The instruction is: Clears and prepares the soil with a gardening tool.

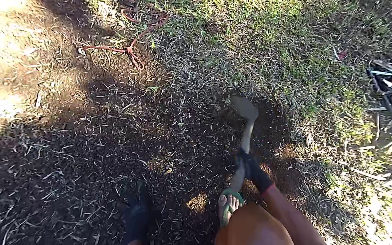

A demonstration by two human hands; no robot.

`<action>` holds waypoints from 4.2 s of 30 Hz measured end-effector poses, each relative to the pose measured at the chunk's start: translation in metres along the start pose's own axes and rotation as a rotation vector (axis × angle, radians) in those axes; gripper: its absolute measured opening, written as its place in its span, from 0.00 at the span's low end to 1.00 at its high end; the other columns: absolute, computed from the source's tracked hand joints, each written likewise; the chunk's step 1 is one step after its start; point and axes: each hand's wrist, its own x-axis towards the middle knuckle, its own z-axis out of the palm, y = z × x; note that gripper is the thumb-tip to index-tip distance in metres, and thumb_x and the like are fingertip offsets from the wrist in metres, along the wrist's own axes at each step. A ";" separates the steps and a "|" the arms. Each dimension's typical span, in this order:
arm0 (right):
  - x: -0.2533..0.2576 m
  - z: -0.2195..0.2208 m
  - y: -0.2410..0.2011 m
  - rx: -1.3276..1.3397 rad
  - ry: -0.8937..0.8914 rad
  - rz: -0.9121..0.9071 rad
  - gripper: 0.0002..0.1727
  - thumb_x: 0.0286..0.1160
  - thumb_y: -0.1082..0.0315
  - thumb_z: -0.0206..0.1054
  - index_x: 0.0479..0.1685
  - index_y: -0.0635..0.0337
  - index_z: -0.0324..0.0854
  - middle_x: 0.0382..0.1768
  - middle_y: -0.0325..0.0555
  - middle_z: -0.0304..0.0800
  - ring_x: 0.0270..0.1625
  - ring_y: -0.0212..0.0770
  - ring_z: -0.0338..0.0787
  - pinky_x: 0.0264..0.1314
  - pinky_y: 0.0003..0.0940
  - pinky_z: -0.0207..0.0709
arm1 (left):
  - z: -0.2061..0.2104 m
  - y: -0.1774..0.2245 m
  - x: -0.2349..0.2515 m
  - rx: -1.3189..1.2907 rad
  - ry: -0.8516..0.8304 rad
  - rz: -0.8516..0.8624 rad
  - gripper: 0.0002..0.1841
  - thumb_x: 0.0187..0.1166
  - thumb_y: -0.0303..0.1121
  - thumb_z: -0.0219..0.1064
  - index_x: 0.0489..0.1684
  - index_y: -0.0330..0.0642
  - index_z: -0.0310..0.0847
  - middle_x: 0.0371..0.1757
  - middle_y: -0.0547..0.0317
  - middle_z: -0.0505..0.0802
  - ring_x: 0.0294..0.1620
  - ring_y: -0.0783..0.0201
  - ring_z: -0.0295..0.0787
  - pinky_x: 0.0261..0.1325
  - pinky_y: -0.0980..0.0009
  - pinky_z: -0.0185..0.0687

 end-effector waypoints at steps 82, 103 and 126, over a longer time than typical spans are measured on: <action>0.030 0.036 0.000 -0.040 0.126 -0.248 0.20 0.94 0.55 0.49 0.57 0.65 0.73 0.30 0.44 0.80 0.29 0.36 0.82 0.36 0.37 0.84 | 0.003 -0.001 -0.002 -0.050 0.028 0.019 0.71 0.43 0.40 0.92 0.97 0.66 0.40 0.94 0.28 0.43 0.88 0.14 0.39 0.74 0.16 0.55; -0.081 0.034 -0.016 -0.461 0.037 0.034 0.21 0.93 0.57 0.53 0.69 0.66 0.69 0.26 0.42 0.80 0.24 0.35 0.81 0.32 0.32 0.83 | 0.008 -0.003 0.000 -0.051 0.035 0.028 0.70 0.44 0.40 0.91 0.97 0.65 0.41 0.95 0.31 0.42 0.89 0.16 0.41 0.74 0.17 0.55; -0.013 0.020 0.010 -0.428 -0.017 -0.057 0.22 0.90 0.56 0.59 0.67 0.67 0.70 0.23 0.43 0.82 0.22 0.38 0.84 0.28 0.36 0.85 | 0.004 0.000 0.002 -0.066 0.022 0.014 0.73 0.41 0.42 0.93 0.97 0.62 0.40 0.94 0.27 0.40 0.90 0.16 0.36 0.77 0.15 0.45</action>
